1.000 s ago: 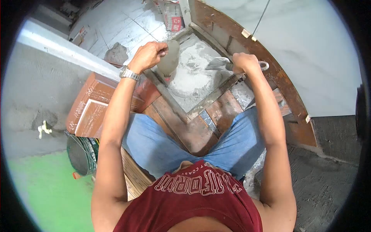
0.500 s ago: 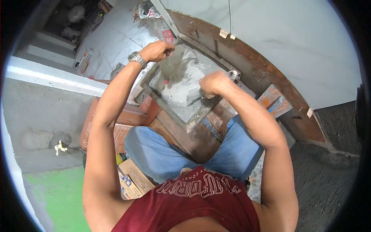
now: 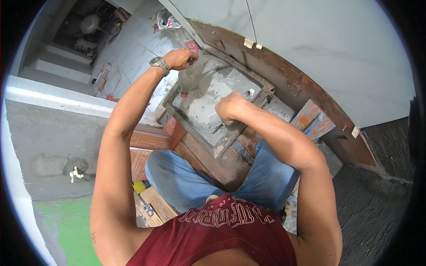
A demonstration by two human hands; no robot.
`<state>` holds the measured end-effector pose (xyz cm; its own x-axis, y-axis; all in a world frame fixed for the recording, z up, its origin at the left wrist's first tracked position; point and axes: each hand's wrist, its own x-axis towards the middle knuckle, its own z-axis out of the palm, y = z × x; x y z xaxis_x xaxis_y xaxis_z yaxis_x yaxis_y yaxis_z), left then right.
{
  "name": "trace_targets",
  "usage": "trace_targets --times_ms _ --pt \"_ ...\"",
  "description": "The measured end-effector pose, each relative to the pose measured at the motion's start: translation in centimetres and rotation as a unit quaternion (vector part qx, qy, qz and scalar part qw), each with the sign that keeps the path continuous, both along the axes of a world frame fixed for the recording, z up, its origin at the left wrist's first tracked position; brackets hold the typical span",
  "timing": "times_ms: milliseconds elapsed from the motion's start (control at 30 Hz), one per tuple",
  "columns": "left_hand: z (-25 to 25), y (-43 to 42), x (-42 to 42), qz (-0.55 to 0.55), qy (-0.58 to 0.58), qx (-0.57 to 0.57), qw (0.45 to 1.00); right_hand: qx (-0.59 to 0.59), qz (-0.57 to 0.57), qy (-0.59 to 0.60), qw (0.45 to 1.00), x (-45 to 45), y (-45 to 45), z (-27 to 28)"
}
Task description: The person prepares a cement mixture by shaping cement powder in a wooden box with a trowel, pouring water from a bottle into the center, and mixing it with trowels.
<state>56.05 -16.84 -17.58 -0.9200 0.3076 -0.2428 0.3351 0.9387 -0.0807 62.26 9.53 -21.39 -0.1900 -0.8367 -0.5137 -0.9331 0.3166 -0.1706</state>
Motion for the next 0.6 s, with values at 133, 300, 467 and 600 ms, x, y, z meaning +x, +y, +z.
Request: trace_targets --times_ms 133,300,467,600 --pt "0.3 -0.3 -0.5 0.010 -0.047 -0.014 0.999 -0.003 0.010 -0.003 1.000 -0.1 -0.3 -0.2" --pt "0.2 -0.6 -0.9 0.023 -0.068 -0.023 0.997 -0.008 0.017 0.003 1.000 0.2 -0.4 0.1" --pt "0.3 -1.0 -1.4 -0.002 -0.060 -0.058 0.996 -0.011 0.014 0.000 1.000 0.4 -0.9 -0.5" --pt "0.1 -1.1 -1.5 -0.002 -0.066 -0.093 0.993 -0.001 -0.001 -0.001 1.000 0.4 -1.1 -0.7"
